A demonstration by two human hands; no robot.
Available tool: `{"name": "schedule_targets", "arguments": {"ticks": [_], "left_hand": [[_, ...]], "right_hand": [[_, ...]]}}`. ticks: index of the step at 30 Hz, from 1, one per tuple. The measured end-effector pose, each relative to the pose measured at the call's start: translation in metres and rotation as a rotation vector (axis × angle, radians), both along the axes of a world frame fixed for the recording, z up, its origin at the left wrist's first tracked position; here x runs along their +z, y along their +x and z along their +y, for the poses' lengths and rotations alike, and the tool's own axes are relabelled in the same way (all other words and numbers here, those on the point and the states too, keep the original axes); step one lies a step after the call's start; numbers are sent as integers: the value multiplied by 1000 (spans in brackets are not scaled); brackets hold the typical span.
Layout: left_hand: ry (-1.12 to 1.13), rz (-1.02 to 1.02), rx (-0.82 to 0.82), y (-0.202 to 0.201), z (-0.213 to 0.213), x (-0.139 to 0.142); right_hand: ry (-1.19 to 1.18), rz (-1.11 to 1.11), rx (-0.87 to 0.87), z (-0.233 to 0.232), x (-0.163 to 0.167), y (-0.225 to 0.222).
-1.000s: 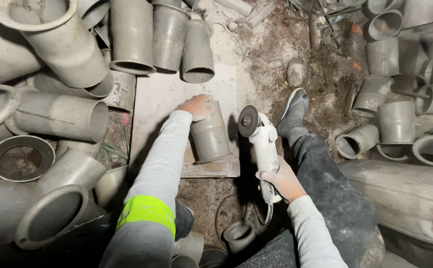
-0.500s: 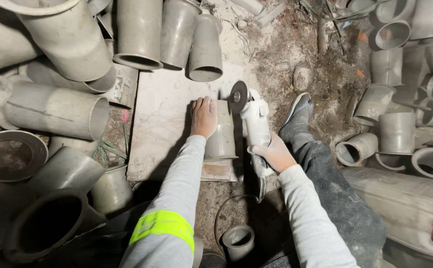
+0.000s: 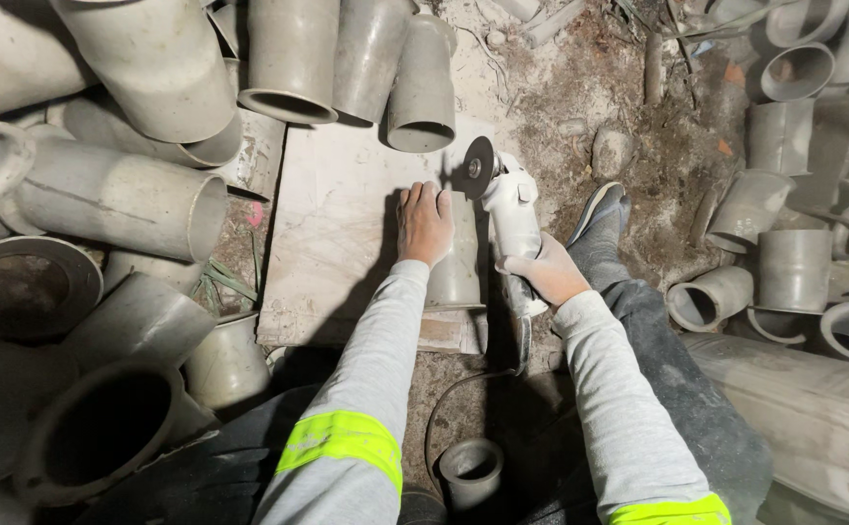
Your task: The person sits on the floor and uses an angle grinder to smooth the edges of several metal pipe sections. They pick up each pipe, hold it steady on a board, and grind the rim before setting it aside.
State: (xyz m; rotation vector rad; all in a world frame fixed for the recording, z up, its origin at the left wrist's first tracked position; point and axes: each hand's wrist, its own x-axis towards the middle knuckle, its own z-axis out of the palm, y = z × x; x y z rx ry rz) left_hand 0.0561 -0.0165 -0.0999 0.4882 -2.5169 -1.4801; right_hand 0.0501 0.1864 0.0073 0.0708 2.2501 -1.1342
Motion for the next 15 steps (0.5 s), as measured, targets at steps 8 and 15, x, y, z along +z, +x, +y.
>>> {"name": "schedule_targets", "arguments": {"ticks": [8, 15], "left_hand": [[-13, -7, 4, -1, 0, -6], [-23, -3, 8, 0, 1, -7]], "right_hand": [[20, -6, 16, -4, 2, 2], [-10, -27, -3, -1, 1, 6]]}}
